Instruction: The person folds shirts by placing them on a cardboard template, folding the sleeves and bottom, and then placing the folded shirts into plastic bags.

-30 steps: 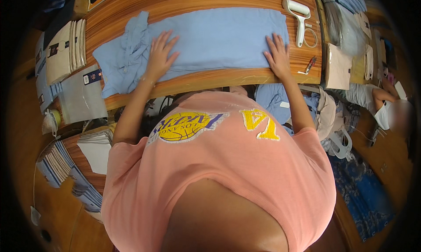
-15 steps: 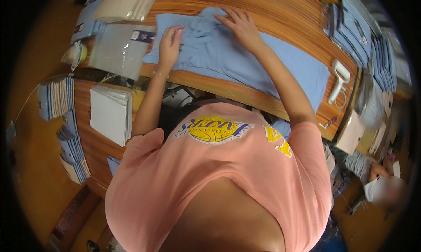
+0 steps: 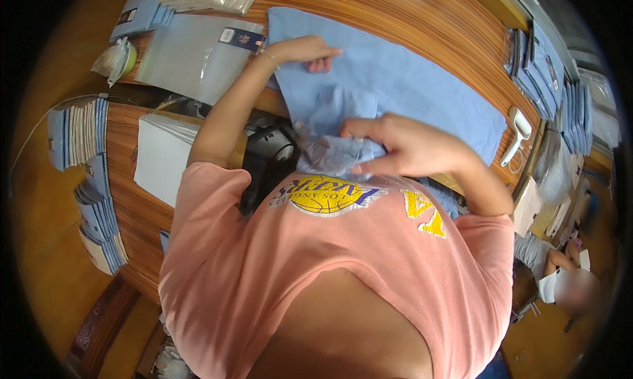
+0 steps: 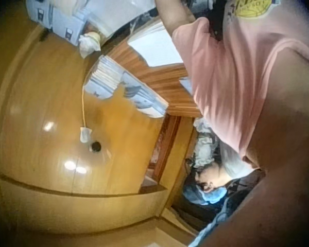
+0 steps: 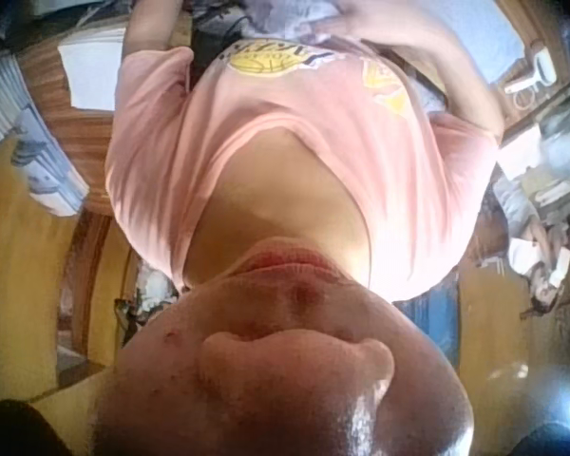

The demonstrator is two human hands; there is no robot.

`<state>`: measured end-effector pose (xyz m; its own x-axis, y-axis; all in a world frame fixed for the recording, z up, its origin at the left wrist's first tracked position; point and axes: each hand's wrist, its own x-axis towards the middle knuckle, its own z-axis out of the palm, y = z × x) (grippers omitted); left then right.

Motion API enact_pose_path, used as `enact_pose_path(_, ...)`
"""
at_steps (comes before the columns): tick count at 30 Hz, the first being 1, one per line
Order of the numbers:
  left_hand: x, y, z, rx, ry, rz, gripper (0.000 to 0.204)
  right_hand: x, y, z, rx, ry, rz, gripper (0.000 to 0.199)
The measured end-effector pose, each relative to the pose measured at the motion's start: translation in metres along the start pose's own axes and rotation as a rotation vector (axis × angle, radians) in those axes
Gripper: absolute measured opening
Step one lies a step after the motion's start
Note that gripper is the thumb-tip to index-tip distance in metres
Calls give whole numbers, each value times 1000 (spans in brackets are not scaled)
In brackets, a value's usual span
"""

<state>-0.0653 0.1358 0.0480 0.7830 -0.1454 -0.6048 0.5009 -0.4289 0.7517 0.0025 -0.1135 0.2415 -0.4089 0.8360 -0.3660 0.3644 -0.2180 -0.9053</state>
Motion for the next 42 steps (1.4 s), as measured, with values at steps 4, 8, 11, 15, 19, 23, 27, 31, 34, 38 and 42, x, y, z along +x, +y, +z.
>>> enact_pose_path(4,-2,2,20,618,78,-6,65,-34,3,16,141,367,-133,39)
enact_pose_path(8,-14,-9,-5,202,196,-94,58,-92,56,-3,166,863,117,33)
enact_pose_path(11,-15,-11,-38,201,232,7,46,-123,148,-11,307,1145,360,28)
enact_pose_path(15,-27,-11,-46,818,610,136,41,-139,240,-16,353,1230,340,26)
enact_pose_path(19,-18,-32,-55,560,647,121,35,-151,218,-37,383,1390,206,26)
enact_pose_path(23,-5,-49,-60,907,814,168,28,-160,270,-25,282,1342,446,23)
enact_pose_path(27,-12,-38,-59,676,789,20,30,-152,257,-20,375,1405,445,24)
enact_pose_path(31,-6,-56,-72,717,801,21,30,-159,279,-15,343,1415,407,27)
enact_pose_path(34,3,-63,-67,792,928,38,28,-155,318,-6,108,1401,384,29)
enact_pose_path(38,-4,-49,-56,673,991,95,26,-151,300,-4,1,1391,464,29)
enact_pose_path(42,-3,-84,-74,611,1020,246,26,-155,292,-8,-104,1412,415,25)
